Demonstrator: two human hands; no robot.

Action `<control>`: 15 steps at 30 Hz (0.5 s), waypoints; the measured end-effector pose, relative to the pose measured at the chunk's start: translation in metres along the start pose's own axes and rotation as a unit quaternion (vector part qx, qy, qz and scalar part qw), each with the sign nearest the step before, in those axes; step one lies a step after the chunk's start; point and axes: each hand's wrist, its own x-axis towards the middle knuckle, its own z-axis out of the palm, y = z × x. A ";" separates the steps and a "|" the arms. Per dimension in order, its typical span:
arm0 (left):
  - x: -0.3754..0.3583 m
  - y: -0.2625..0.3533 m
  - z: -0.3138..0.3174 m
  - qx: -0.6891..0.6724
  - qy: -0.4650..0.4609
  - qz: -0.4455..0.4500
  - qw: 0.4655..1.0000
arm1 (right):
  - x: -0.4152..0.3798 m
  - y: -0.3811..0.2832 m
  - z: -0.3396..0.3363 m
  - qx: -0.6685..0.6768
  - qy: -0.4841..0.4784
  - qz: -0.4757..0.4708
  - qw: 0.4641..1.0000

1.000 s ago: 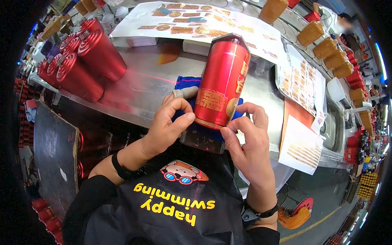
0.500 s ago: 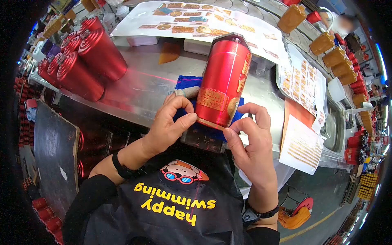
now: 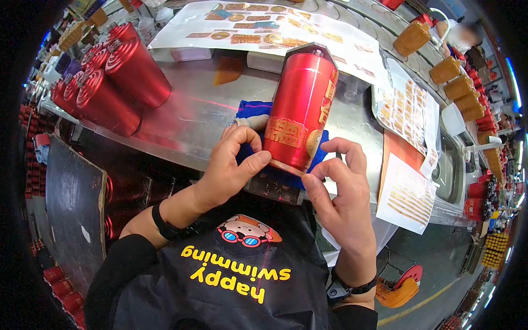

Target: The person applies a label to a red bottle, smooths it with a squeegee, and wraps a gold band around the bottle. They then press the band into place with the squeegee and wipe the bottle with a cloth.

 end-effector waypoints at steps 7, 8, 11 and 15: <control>0.008 0.017 -0.005 0.047 -0.025 0.163 0.985 | 0.002 -0.006 -0.003 -0.005 -0.001 -0.024 1.000; 0.009 0.019 -0.001 0.049 -0.038 0.188 0.980 | 0.003 -0.010 -0.003 0.000 0.000 -0.027 1.000; 0.012 0.020 -0.003 0.073 -0.066 0.188 0.977 | 0.003 -0.012 -0.004 0.001 0.001 -0.031 1.000; 0.004 0.014 -0.012 0.052 -0.055 0.132 0.988 | 0.002 -0.002 -0.002 0.000 0.000 -0.023 1.000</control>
